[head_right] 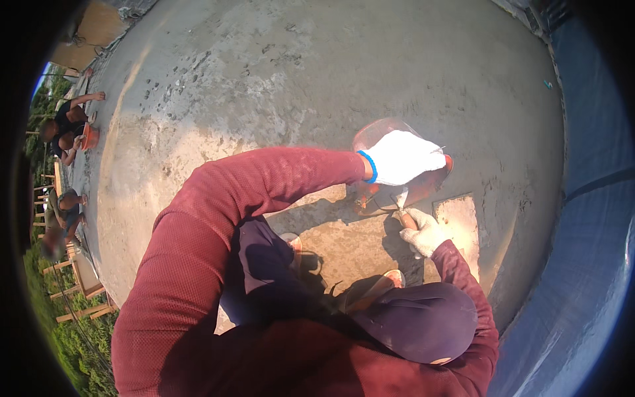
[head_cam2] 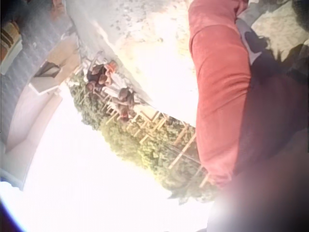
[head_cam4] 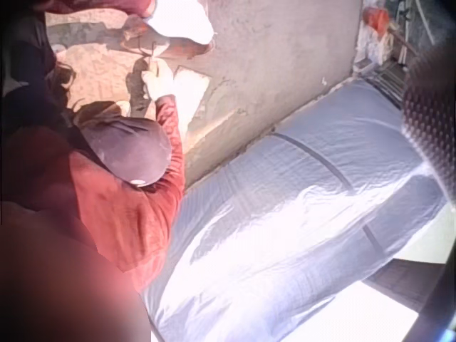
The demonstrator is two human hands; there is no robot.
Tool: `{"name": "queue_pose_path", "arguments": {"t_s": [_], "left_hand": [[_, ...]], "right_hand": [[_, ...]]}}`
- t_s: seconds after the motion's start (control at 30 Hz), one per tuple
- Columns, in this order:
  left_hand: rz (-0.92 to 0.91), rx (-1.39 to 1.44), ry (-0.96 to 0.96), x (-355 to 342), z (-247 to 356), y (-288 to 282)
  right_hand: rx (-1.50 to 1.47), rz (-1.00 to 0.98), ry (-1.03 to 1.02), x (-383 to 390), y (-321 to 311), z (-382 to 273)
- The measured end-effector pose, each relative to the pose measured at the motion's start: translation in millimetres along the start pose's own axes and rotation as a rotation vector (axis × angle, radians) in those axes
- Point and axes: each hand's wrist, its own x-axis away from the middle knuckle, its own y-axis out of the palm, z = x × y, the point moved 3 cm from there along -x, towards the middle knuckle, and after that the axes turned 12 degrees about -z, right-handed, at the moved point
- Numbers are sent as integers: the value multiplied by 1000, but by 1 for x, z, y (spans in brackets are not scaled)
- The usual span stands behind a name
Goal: The person smooths a wet concrete floor using a wooden float and a trowel. They repeatedly level the surface, fill small gaps with cement from a bucket, and continue smoothing until the area appears even.
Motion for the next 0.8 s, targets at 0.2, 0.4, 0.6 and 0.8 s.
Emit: {"name": "queue_pose_path", "arguments": {"t_s": [0.2,0.4,0.6,0.8], "left_hand": [[372,-110,70,47,-36,-42],[832,-216,-195,179,-113,-132],[1115,-412,-313,338,-175,-152],[1120,-519,-632,413,-187,-156]], "right_hand": [[-640,-278,-297,-14,7,-54],[-413,-291,-380,17,-39,-148],[273,132,-559,6,-68,-285],[1280,852,-711,-60,-9,-355]]}}
